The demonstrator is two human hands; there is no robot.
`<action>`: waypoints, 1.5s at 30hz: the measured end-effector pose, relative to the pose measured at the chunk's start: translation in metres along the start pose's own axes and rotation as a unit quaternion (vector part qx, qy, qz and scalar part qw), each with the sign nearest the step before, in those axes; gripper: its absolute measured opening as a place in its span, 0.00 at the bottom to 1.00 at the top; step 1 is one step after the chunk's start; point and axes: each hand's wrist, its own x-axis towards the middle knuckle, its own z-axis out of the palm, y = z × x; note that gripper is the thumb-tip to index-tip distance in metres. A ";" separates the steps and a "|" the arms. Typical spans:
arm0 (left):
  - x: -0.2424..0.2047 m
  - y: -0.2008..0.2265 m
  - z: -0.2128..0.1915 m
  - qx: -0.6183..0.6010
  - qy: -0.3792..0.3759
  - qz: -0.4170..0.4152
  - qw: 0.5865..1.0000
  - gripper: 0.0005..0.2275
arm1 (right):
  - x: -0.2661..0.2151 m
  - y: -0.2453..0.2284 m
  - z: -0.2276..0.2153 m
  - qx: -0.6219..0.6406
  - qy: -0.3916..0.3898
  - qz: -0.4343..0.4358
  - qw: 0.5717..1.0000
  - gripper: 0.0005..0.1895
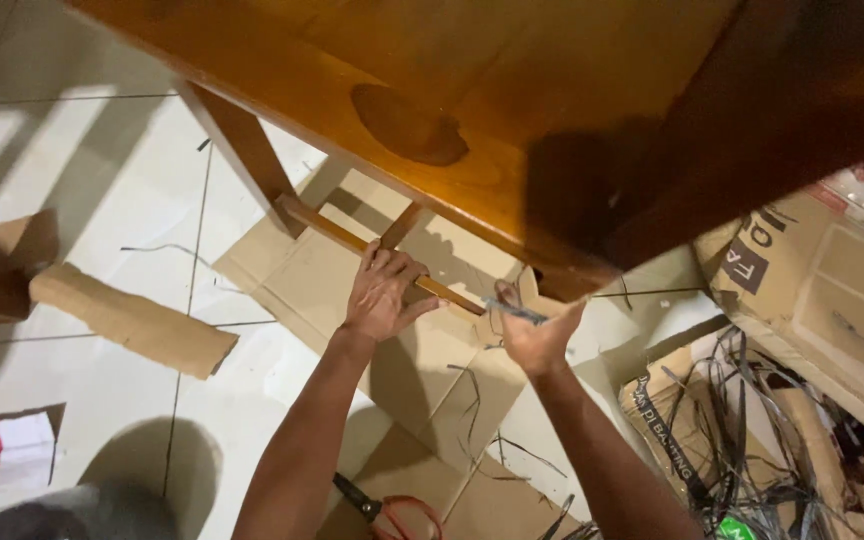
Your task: Wrapping the legs and frame of a wooden chair with protective cardboard and securing it with wire ties.
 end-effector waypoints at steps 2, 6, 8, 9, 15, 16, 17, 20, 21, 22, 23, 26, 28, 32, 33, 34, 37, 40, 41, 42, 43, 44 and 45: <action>0.006 0.004 0.007 0.028 0.019 -0.013 0.999 0.30 | -0.007 -0.004 0.023 -0.401 -0.168 -0.231 0.870 0.31; 0.029 0.018 0.026 0.067 0.026 -0.041 0.997 0.30 | -0.008 -0.029 0.081 -0.046 -0.039 -0.026 0.998 0.45; 0.041 0.029 0.047 0.146 -0.032 -0.112 0.982 0.38 | 0.011 -0.049 0.082 0.016 -0.057 -0.053 0.997 0.54; 0.046 0.045 0.045 0.146 -0.032 -0.109 0.983 0.38 | 0.004 -0.059 0.088 0.017 -0.057 -0.056 0.997 0.54; 0.049 0.106 0.112 0.152 -0.060 -0.180 0.970 0.35 | -0.034 -0.153 0.092 -0.808 0.028 -0.473 0.351 0.23; 0.046 0.126 0.105 0.119 -0.078 -0.178 0.974 0.28 | -0.051 -0.163 0.093 -0.756 -0.090 -0.492 0.422 0.17; 0.042 0.147 0.098 0.086 -0.095 -0.176 0.976 0.22 | -0.069 -0.173 0.092 -0.688 -0.207 -0.500 0.484 0.27; 0.018 0.145 0.117 0.101 -0.082 -0.077 0.988 0.29 | -0.047 -0.195 0.080 -0.645 -0.335 -0.536 0.429 0.09; 0.007 0.141 0.109 0.103 -0.083 -0.078 0.988 0.29 | -0.051 -0.189 0.076 -0.644 -0.336 -0.536 0.431 0.09; 0.001 0.137 0.098 0.044 -0.098 -0.046 0.993 0.33 | -0.057 -0.184 0.076 -0.697 -0.180 -0.500 0.482 0.21; -0.006 0.133 0.088 -0.015 -0.112 -0.014 0.994 0.38 | -0.062 -0.180 0.077 -0.728 -0.020 -0.448 0.519 0.33; -0.028 0.107 0.050 -0.029 -0.156 0.068 0.985 0.39 | -0.056 -0.174 0.071 -0.687 -0.082 -0.416 0.590 0.23; -0.044 0.092 0.030 0.060 -0.179 0.084 0.978 0.34 | -0.054 -0.170 0.061 -0.649 -0.187 -0.503 0.540 0.16; -0.058 0.059 -0.028 0.229 -0.349 0.111 0.902 0.37 | -0.063 -0.148 0.065 -0.465 -0.190 -0.449 0.739 0.12; -0.068 0.046 -0.033 0.228 -0.349 0.113 0.902 0.37 | -0.052 -0.152 0.050 -0.464 -0.188 -0.451 0.739 0.12; -0.078 0.032 -0.037 0.289 -0.273 0.190 0.898 0.28 | -0.041 -0.157 0.034 -0.564 -0.115 -0.495 0.651 0.20; -0.114 -0.051 0.002 0.284 -0.264 0.199 0.900 0.20 | -0.091 -0.112 0.038 -0.678 -0.004 -0.537 0.501 0.28; -0.116 -0.015 -0.022 0.221 -0.351 0.137 0.899 0.17 | -0.122 -0.079 -0.005 -0.700 0.025 -0.533 0.474 0.27; -0.108 0.019 -0.047 0.223 -0.369 0.145 0.891 0.14 | -0.122 -0.074 -0.030 -0.692 0.018 -0.524 0.496 0.25; -0.112 0.030 -0.056 0.219 -0.370 0.149 0.890 0.14 | -0.132 -0.065 -0.051 -0.693 0.023 -0.523 0.495 0.25; -0.116 0.040 -0.066 0.175 -0.367 0.166 0.898 0.15 | -0.142 -0.054 -0.071 -0.714 0.015 -0.465 0.523 0.21; -0.118 0.048 -0.076 0.131 -0.361 0.183 0.905 0.16 | -0.150 -0.044 -0.088 -0.730 0.005 -0.407 0.549 0.18; -0.126 0.045 -0.067 0.129 -0.360 0.186 0.905 0.16 | -0.151 -0.036 -0.120 -0.730 0.008 -0.408 0.547 0.18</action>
